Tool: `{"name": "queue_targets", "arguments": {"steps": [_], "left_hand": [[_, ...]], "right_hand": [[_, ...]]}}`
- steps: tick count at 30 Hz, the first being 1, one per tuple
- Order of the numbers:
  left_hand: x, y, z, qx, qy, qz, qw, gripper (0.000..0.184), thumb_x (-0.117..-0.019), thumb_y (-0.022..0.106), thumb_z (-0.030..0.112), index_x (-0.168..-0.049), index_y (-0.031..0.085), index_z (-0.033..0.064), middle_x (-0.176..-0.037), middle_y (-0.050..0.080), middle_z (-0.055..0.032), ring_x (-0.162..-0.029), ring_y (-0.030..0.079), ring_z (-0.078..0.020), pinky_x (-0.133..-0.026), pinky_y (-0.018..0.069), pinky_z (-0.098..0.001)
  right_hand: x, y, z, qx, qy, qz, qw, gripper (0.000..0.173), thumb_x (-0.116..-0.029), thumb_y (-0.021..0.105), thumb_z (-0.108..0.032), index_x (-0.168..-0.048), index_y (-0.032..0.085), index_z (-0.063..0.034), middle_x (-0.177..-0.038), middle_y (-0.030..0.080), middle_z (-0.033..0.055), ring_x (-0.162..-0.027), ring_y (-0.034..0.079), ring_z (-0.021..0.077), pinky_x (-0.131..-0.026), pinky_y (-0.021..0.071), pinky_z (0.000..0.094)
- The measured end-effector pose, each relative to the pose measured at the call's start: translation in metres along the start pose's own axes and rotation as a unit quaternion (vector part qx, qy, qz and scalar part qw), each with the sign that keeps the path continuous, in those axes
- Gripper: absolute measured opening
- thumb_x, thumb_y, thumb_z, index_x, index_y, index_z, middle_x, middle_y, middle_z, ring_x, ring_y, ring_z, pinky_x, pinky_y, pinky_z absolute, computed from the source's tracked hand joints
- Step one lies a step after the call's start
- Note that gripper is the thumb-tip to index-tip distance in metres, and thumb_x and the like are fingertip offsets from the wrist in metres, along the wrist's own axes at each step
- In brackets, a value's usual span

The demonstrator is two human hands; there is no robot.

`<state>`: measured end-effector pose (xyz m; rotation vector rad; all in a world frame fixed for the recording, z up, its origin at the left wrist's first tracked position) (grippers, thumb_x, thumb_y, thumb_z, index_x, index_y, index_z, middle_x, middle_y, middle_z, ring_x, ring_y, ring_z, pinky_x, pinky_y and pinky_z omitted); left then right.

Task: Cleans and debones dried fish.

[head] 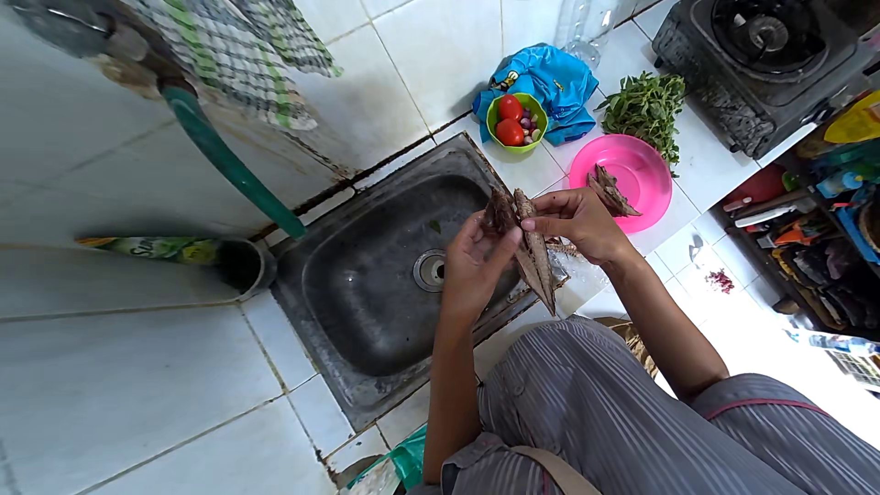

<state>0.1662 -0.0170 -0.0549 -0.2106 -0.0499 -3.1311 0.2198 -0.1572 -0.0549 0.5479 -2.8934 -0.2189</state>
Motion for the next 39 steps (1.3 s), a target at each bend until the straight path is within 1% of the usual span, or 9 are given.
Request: {"name": "queue_targets", "arguments": {"steps": [3,8,11,13,27,31,33,37,39], "left_hand": [[-0.001,0.007,-0.010,-0.028,-0.014,-0.050,0.998,0.060,-0.0899,0.070,-0.003,-0.144,0.046,0.0081,-0.120,0.064,-0.0059,-0.094,0.067,-0.0077,-0.076,0.0587,-0.0250],[-0.002,0.000,-0.013,-0.030,-0.025,-0.006,0.999,0.059,-0.0911,0.068,-0.005,-0.144,0.046,0.0072,-0.117,0.065,-0.0065,-0.092,0.066,-0.0065,-0.075,0.0573,-0.0232],[-0.002,-0.003,-0.009,-0.034,-0.025,0.007,0.999,0.060,-0.0904,0.068,-0.007,-0.144,0.045,0.0070,-0.116,0.065,-0.0054,-0.088,0.066,-0.0046,-0.072,0.0559,-0.0204],[-0.002,-0.003,-0.007,-0.021,-0.021,0.006,1.000,0.060,-0.0909,0.067,-0.008,-0.145,0.044,0.0067,-0.118,0.065,-0.0056,-0.091,0.067,-0.0057,-0.076,0.0577,-0.0224],[0.000,-0.006,-0.008,0.062,-0.052,-0.002,0.997,0.059,-0.0956,0.059,-0.008,-0.148,0.039,0.0115,-0.116,0.067,-0.0024,-0.086,0.069,-0.0058,-0.073,0.0589,-0.0215],[0.000,-0.011,-0.007,0.074,-0.039,0.026,0.996,0.057,-0.0965,0.058,-0.007,-0.146,0.038,0.0113,-0.118,0.065,-0.0003,-0.087,0.068,-0.0044,-0.074,0.0583,-0.0204],[0.000,-0.012,-0.004,0.070,-0.022,0.036,0.997,0.057,-0.0962,0.059,-0.006,-0.146,0.039,0.0121,-0.117,0.065,0.0002,-0.086,0.068,-0.0040,-0.073,0.0579,-0.0197],[0.000,-0.015,0.000,0.056,0.005,0.054,0.997,0.057,-0.0960,0.061,-0.004,-0.146,0.040,0.0124,-0.117,0.063,-0.0008,-0.090,0.067,-0.0049,-0.073,0.0583,-0.0209],[0.000,-0.014,0.001,0.044,0.017,0.046,0.998,0.061,-0.0932,0.065,-0.004,-0.146,0.039,0.0121,-0.121,0.061,-0.0015,-0.097,0.066,-0.0057,-0.077,0.0584,-0.0222]], "right_hand": [[-0.002,-0.004,0.001,0.010,0.004,0.017,1.000,0.012,-0.0889,0.071,0.008,-0.099,0.071,0.0007,-0.083,0.074,-0.0019,-0.072,0.070,0.0018,-0.071,0.0609,0.0202],[0.001,0.005,0.005,0.087,0.023,-0.036,0.995,0.033,-0.0846,0.076,0.004,-0.116,0.066,0.0062,-0.090,0.072,0.0023,-0.075,0.068,0.0014,-0.071,0.0584,0.0184],[0.001,0.008,0.010,0.100,0.044,-0.044,0.993,0.022,-0.0875,0.074,0.005,-0.108,0.067,0.0061,-0.085,0.073,0.0010,-0.071,0.068,0.0004,-0.069,0.0586,0.0183],[0.000,0.009,0.008,0.084,0.031,-0.044,0.995,0.019,-0.0891,0.072,0.006,-0.108,0.068,0.0060,-0.085,0.073,0.0006,-0.073,0.069,0.0006,-0.071,0.0593,0.0190],[0.001,0.007,0.014,-0.036,0.063,-0.033,0.997,0.015,-0.0914,0.064,0.010,-0.102,0.069,0.0000,-0.085,0.075,-0.0014,-0.074,0.071,0.0029,-0.069,0.0604,0.0199],[0.000,0.005,0.011,-0.047,0.048,-0.017,0.998,0.014,-0.0927,0.063,0.009,-0.102,0.069,-0.0004,-0.089,0.075,-0.0007,-0.077,0.071,0.0035,-0.070,0.0611,0.0206],[0.000,0.006,0.009,-0.041,0.044,-0.019,0.998,0.017,-0.0927,0.064,0.008,-0.107,0.067,0.0008,-0.093,0.074,0.0000,-0.079,0.071,0.0039,-0.070,0.0612,0.0211],[0.002,0.017,0.012,-0.023,0.049,-0.091,0.994,0.052,-0.0855,0.067,0.012,-0.135,0.052,0.0035,-0.102,0.070,0.0035,-0.085,0.072,0.0085,-0.076,0.0631,0.0258],[0.001,0.017,0.014,-0.023,0.047,-0.097,0.994,0.060,-0.0826,0.068,0.014,-0.138,0.050,0.0035,-0.103,0.070,0.0036,-0.085,0.072,0.0091,-0.077,0.0635,0.0269]]}}
Point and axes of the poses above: each hand's wrist, its own x-axis away from the middle knuckle, its own y-axis out of the palm, z = x × y, the point moved 10 cm from there along -x, towards the middle knuckle
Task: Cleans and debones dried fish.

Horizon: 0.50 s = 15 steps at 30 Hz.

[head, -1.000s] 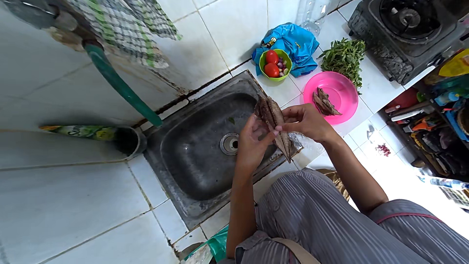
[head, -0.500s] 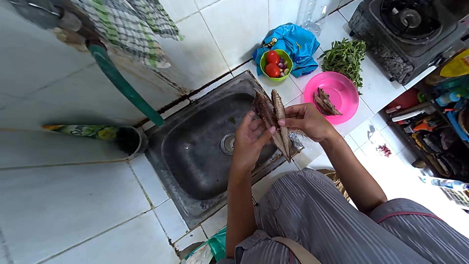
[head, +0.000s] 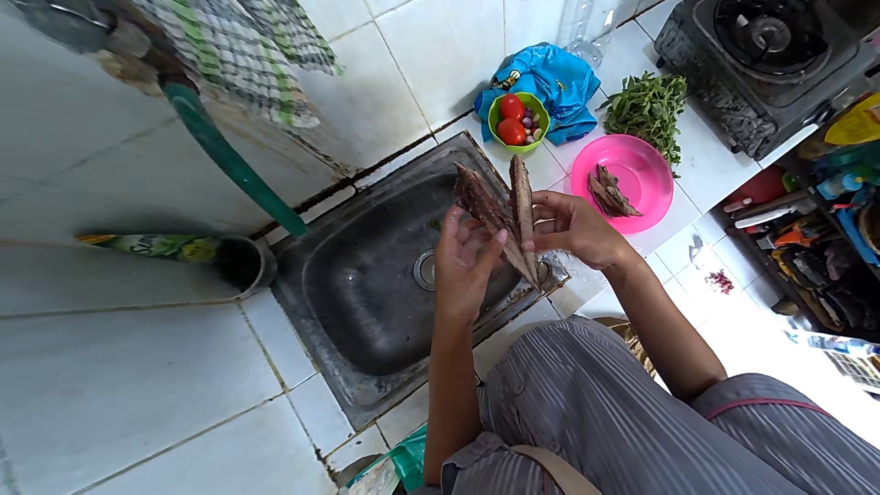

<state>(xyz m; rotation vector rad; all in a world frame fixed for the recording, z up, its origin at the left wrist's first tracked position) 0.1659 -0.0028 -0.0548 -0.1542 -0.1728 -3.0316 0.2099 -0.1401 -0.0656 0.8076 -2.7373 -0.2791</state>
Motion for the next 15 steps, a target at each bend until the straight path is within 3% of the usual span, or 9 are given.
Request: {"name": "queue_targets", "arguments": {"steps": [3,5,10,15], "left_hand": [[0.000,0.002,0.001,-0.003,0.019,-0.021,1.000,0.084,-0.0796,0.072,-0.013,-0.151,0.033,0.0090,-0.134,0.054,-0.0065,-0.114,0.061,-0.0112,-0.090,0.0555,-0.0270],[-0.001,0.001,0.000,0.004,0.010,-0.005,1.000,0.090,-0.0752,0.072,-0.019,-0.152,0.032,0.0079,-0.137,0.050,-0.0088,-0.118,0.059,-0.0136,-0.089,0.0569,-0.0284],[0.000,-0.007,0.004,0.044,0.031,0.050,0.997,0.089,-0.0760,0.071,-0.017,-0.151,0.031,0.0095,-0.139,0.051,-0.0047,-0.121,0.059,-0.0118,-0.093,0.0561,-0.0287],[0.004,-0.026,0.012,0.057,0.074,0.158,0.983,0.093,-0.0794,0.074,-0.010,-0.155,0.022,0.0072,-0.141,0.050,-0.0049,-0.123,0.058,-0.0128,-0.098,0.0546,-0.0303]], "right_hand": [[-0.001,-0.004,0.001,0.000,-0.006,0.015,1.000,0.057,-0.0836,0.068,0.014,-0.137,0.051,0.0032,-0.103,0.070,0.0031,-0.085,0.072,0.0089,-0.076,0.0633,0.0261],[-0.001,-0.005,-0.001,0.000,-0.012,0.027,1.000,0.056,-0.0836,0.069,0.013,-0.136,0.051,0.0036,-0.104,0.069,0.0031,-0.084,0.072,0.0083,-0.076,0.0629,0.0252],[0.002,-0.012,-0.005,-0.045,-0.032,0.074,0.996,0.054,-0.0851,0.065,0.013,-0.136,0.051,0.0010,-0.107,0.070,0.0034,-0.085,0.072,0.0085,-0.077,0.0630,0.0258],[0.013,-0.030,-0.007,-0.121,-0.074,0.206,0.968,0.052,-0.0904,0.062,0.013,-0.139,0.049,-0.0018,-0.107,0.071,0.0037,-0.086,0.073,0.0104,-0.077,0.0629,0.0258]]}}
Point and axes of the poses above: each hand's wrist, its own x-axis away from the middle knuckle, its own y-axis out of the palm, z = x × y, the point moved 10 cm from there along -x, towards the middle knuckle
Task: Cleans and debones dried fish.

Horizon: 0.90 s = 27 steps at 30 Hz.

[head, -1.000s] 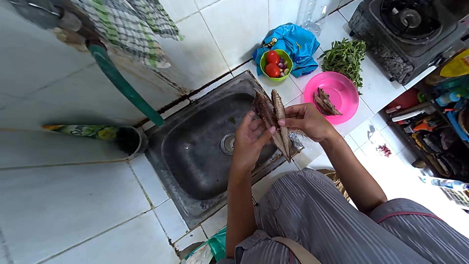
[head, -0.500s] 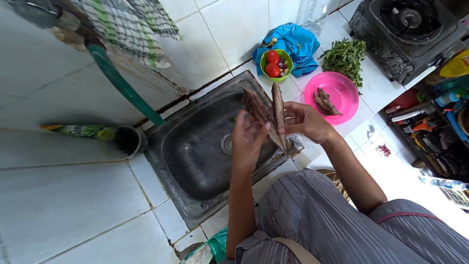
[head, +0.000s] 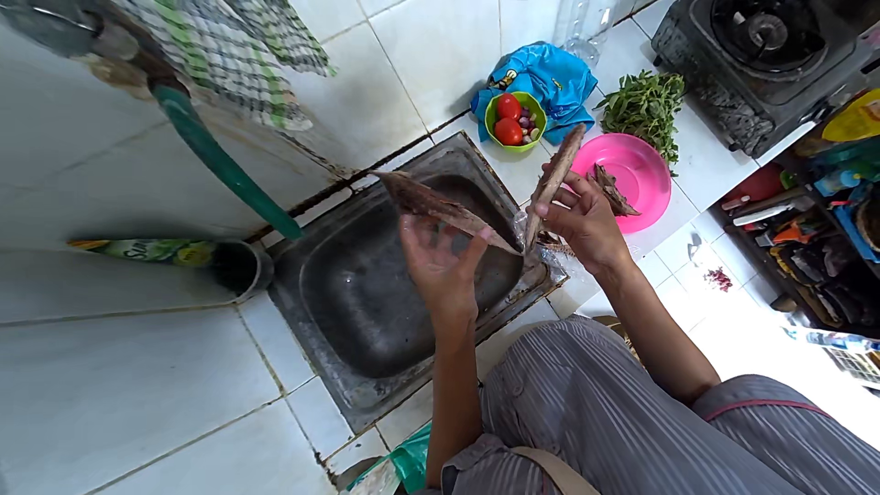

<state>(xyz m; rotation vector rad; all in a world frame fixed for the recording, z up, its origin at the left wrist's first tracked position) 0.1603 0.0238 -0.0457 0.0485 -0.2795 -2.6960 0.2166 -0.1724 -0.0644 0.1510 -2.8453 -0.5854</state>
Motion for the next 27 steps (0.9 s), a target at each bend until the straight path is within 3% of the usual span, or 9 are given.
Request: {"name": "queue_targets", "arguments": {"steps": [3,6,9,11,16,20,23,25,27], "left_hand": [[-0.001,-0.009,0.003,-0.007,0.022,0.031,0.999,0.093,-0.0795,0.074,-0.010,-0.154,0.021,0.0063,-0.140,0.049,-0.0050,-0.124,0.058,-0.0129,-0.098,0.0541,-0.0296],[-0.002,-0.018,-0.002,-0.002,0.005,0.029,1.000,0.092,-0.0799,0.073,-0.010,-0.154,0.022,0.0077,-0.138,0.051,-0.0047,-0.120,0.060,-0.0134,-0.094,0.0569,-0.0311],[0.005,-0.027,-0.011,0.010,-0.034,0.035,0.999,0.075,-0.0902,0.065,-0.006,-0.153,0.026,0.0092,-0.131,0.054,-0.0034,-0.106,0.065,-0.0119,-0.084,0.0603,-0.0307],[0.011,-0.029,-0.016,0.009,-0.060,0.034,0.998,0.060,-0.0970,0.057,-0.004,-0.150,0.031,0.0088,-0.127,0.057,-0.0021,-0.098,0.067,-0.0099,-0.078,0.0608,-0.0286],[0.019,-0.016,-0.032,0.012,-0.117,-0.021,0.993,0.051,-0.0978,0.052,-0.006,-0.144,0.037,0.0101,-0.120,0.059,-0.0007,-0.094,0.068,-0.0086,-0.072,0.0608,-0.0265],[0.023,0.005,-0.039,0.023,-0.152,-0.087,0.984,0.052,-0.0979,0.052,-0.007,-0.146,0.038,0.0063,-0.119,0.061,-0.0022,-0.092,0.068,-0.0090,-0.076,0.0604,-0.0268],[0.027,0.018,-0.042,0.011,-0.165,-0.126,0.978,0.044,-0.0974,0.053,-0.007,-0.138,0.043,0.0057,-0.114,0.063,-0.0018,-0.091,0.068,-0.0083,-0.077,0.0605,-0.0262],[0.029,0.024,-0.041,-0.002,-0.171,-0.144,0.975,0.043,-0.0986,0.052,-0.006,-0.139,0.044,0.0044,-0.115,0.063,-0.0038,-0.094,0.068,-0.0097,-0.079,0.0601,-0.0263],[0.030,0.027,-0.036,-0.018,-0.170,-0.157,0.973,0.046,-0.0992,0.053,-0.005,-0.144,0.042,0.0020,-0.120,0.062,-0.0073,-0.097,0.068,-0.0118,-0.080,0.0600,-0.0272]], "right_hand": [[-0.003,-0.018,0.006,0.014,-0.023,0.038,0.999,0.054,-0.0907,0.063,0.012,-0.141,0.048,-0.0007,-0.109,0.070,0.0051,-0.086,0.073,0.0108,-0.079,0.0633,0.0274],[-0.008,-0.047,0.015,0.110,-0.018,0.045,0.993,0.056,-0.0878,0.069,0.009,-0.140,0.049,0.0023,-0.111,0.069,0.0073,-0.084,0.071,0.0098,-0.077,0.0628,0.0279],[-0.018,-0.094,0.020,0.201,0.017,0.051,0.978,0.057,-0.0891,0.069,0.005,-0.142,0.048,0.0045,-0.115,0.068,0.0128,-0.088,0.071,0.0141,-0.079,0.0623,0.0326],[-0.030,-0.139,0.017,0.258,0.033,0.085,0.962,0.055,-0.0897,0.070,0.003,-0.141,0.049,0.0042,-0.115,0.067,0.0153,-0.090,0.070,0.0162,-0.079,0.0616,0.0348],[-0.059,-0.226,0.016,0.414,0.141,0.130,0.890,0.056,-0.0880,0.069,0.011,-0.141,0.050,0.0071,-0.123,0.062,0.0282,-0.096,0.066,0.0314,-0.083,0.0567,0.0446],[-0.072,-0.241,0.028,0.482,0.191,0.109,0.848,0.055,-0.0866,0.068,0.014,-0.139,0.054,0.0060,-0.122,0.063,0.0312,-0.101,0.067,0.0396,-0.087,0.0567,0.0528],[-0.081,-0.240,0.036,0.524,0.193,0.094,0.824,0.053,-0.0853,0.070,0.012,-0.136,0.057,0.0053,-0.119,0.066,0.0312,-0.101,0.068,0.0426,-0.089,0.0557,0.0567],[-0.086,-0.239,0.038,0.562,0.185,0.087,0.801,0.050,-0.0847,0.072,0.009,-0.133,0.060,0.0053,-0.115,0.068,0.0309,-0.100,0.068,0.0456,-0.089,0.0535,0.0609],[-0.087,-0.235,0.033,0.610,0.181,0.089,0.766,0.048,-0.0855,0.077,0.001,-0.132,0.063,0.0042,-0.117,0.068,0.0319,-0.108,0.065,0.0516,-0.094,0.0479,0.0693]]}}
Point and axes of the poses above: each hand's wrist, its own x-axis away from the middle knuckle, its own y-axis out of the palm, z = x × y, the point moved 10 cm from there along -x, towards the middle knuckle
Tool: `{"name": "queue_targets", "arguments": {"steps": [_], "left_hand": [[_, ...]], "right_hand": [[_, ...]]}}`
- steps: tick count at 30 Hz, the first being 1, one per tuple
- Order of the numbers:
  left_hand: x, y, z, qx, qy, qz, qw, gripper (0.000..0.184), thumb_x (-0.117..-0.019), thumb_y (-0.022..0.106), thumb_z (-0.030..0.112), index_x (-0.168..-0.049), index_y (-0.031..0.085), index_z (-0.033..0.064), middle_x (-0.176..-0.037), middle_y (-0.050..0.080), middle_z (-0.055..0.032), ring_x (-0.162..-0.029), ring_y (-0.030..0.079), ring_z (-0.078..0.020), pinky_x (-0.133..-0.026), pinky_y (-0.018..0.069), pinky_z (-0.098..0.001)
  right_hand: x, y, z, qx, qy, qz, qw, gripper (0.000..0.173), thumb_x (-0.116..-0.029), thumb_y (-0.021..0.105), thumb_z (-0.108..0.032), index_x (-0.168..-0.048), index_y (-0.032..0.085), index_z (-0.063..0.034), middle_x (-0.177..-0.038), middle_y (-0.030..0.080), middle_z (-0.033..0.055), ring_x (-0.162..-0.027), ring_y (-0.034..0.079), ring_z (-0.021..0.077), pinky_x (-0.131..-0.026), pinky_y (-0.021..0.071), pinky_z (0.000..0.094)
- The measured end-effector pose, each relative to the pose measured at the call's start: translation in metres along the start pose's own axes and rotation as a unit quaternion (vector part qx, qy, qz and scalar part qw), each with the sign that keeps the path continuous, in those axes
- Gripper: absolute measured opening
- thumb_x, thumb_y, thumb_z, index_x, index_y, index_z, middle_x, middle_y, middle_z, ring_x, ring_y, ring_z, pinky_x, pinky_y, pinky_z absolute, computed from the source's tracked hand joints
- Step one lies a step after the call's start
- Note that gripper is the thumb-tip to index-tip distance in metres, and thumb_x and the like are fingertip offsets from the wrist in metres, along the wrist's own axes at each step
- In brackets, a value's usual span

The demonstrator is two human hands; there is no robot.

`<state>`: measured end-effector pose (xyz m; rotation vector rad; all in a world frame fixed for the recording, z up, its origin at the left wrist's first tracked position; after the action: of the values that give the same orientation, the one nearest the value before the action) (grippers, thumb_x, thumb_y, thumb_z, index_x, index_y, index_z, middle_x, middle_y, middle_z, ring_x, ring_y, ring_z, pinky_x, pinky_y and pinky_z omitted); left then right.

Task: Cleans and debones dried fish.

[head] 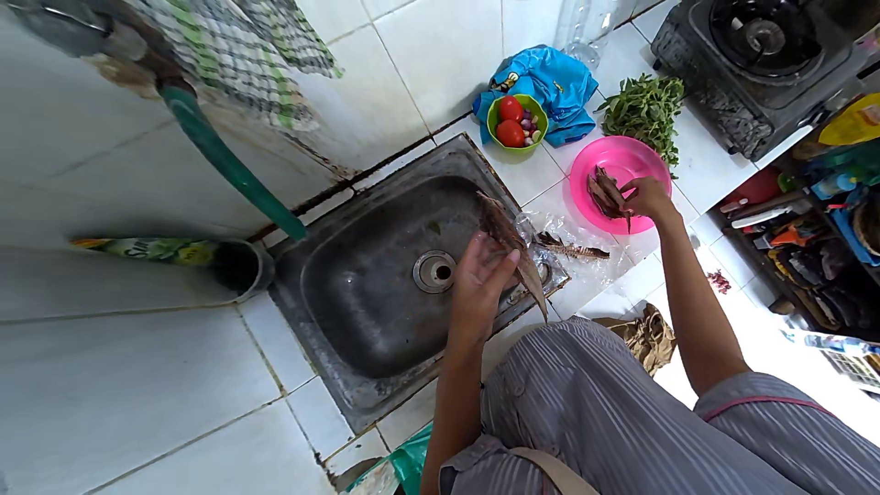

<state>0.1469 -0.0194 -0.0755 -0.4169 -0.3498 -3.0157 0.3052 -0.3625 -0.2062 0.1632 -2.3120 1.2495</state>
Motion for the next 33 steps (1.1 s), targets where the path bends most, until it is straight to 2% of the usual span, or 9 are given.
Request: {"name": "queue_targets", "arguments": {"steps": [2,4,9,15,20,24,26,28,33], "left_hand": [[0.003,0.001,0.007,-0.019,0.012,-0.006,1.000,0.045,-0.0977,0.056,-0.005,-0.141,0.045,0.0007,-0.116,0.064,-0.0053,-0.090,0.069,-0.0089,-0.077,0.0602,-0.0249],[0.006,0.003,0.016,-0.031,0.031,-0.016,0.999,0.045,-0.0947,0.060,-0.006,-0.138,0.049,0.0004,-0.109,0.067,-0.0008,-0.084,0.069,-0.0049,-0.074,0.0605,-0.0222],[0.014,0.004,0.033,-0.048,0.063,-0.028,0.996,0.044,-0.0876,0.065,-0.007,-0.130,0.056,0.0016,-0.104,0.070,0.0044,-0.088,0.069,-0.0026,-0.078,0.0598,-0.0213],[0.020,0.010,0.050,-0.046,0.119,-0.050,0.991,0.045,-0.0861,0.066,-0.006,-0.130,0.058,0.0038,-0.105,0.071,0.0078,-0.092,0.069,-0.0020,-0.079,0.0602,-0.0210],[0.025,0.008,0.054,-0.092,0.125,-0.065,0.986,0.045,-0.0873,0.064,-0.006,-0.132,0.059,-0.0004,-0.107,0.069,0.0055,-0.090,0.068,0.0008,-0.076,0.0593,-0.0174],[0.023,0.000,0.052,-0.094,0.110,-0.079,0.986,0.038,-0.0954,0.062,0.005,-0.133,0.061,0.0012,-0.107,0.072,0.0075,-0.091,0.069,0.0011,-0.080,0.0588,-0.0181],[0.018,-0.007,0.048,-0.008,0.075,-0.098,0.992,0.036,-0.1067,0.045,0.023,-0.135,0.061,0.0068,-0.108,0.074,0.0072,-0.091,0.070,-0.0015,-0.078,0.0587,-0.0197],[0.013,-0.007,0.044,0.128,0.058,-0.122,0.982,0.048,-0.1057,0.029,0.025,-0.135,0.063,0.0097,-0.113,0.075,0.0020,-0.095,0.072,-0.0061,-0.077,0.0591,-0.0219],[0.012,-0.003,0.045,0.138,0.209,0.006,0.968,0.043,-0.0992,0.060,0.017,-0.141,0.054,0.0114,-0.134,0.066,0.0024,-0.121,0.064,-0.0122,-0.102,0.0531,-0.0320]], "right_hand": [[0.017,-0.011,-0.016,0.036,-0.012,0.021,0.999,0.048,-0.0885,0.077,-0.007,-0.132,0.063,0.0057,-0.125,0.063,0.0369,-0.120,0.055,0.0593,-0.098,0.0377,0.0784],[0.044,-0.025,-0.046,0.029,-0.071,0.052,0.996,0.041,-0.0943,0.070,-0.009,-0.132,0.063,0.0065,-0.126,0.063,0.0365,-0.120,0.057,0.0583,-0.099,0.0390,0.0766],[0.147,-0.039,-0.157,-0.140,-0.413,0.048,0.898,0.029,-0.0989,0.061,-0.010,-0.122,0.067,0.0060,-0.114,0.072,0.0174,-0.098,0.071,0.0183,-0.085,0.0591,0.0338],[0.231,-0.045,-0.226,-0.206,-0.588,0.046,0.781,0.024,-0.0978,0.064,-0.009,-0.115,0.072,0.0067,-0.111,0.070,0.0166,-0.097,0.067,0.0111,-0.081,0.0572,0.0223],[0.224,-0.030,-0.246,-0.252,-0.584,-0.067,0.769,0.047,-0.0963,0.068,-0.012,-0.134,0.057,0.0121,-0.127,0.066,0.0170,-0.110,0.067,0.0131,-0.090,0.0588,0.0268],[0.208,-0.014,-0.245,-0.381,-0.501,-0.184,0.755,0.030,-0.0879,0.071,0.004,-0.117,0.065,0.0042,-0.106,0.072,-0.0013,-0.087,0.069,0.0002,-0.081,0.0596,0.0193],[0.200,-0.012,-0.240,-0.452,-0.442,-0.188,0.751,0.026,-0.0874,0.069,0.007,-0.112,0.066,-0.0027,-0.097,0.075,-0.0048,-0.081,0.071,0.0021,-0.076,0.0622,0.0214],[0.194,-0.012,-0.233,-0.515,-0.383,-0.157,0.750,0.025,-0.0886,0.066,0.007,-0.110,0.067,-0.0068,-0.092,0.076,-0.0054,-0.077,0.073,0.0039,-0.073,0.0632,0.0230],[0.197,0.001,-0.222,-0.605,-0.287,-0.036,0.741,0.022,-0.0896,0.066,0.010,-0.104,0.063,-0.0065,-0.090,0.074,-0.0027,-0.078,0.073,0.0061,-0.073,0.0639,0.0250]]}}
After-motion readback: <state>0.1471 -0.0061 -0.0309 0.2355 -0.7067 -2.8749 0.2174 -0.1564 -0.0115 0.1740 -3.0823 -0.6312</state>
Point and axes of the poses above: each hand's wrist, its own x-axis away from the middle knuckle, its own y-axis out of the palm, z = x × y, the point moved 10 cm from there along -x, towards the middle knuckle
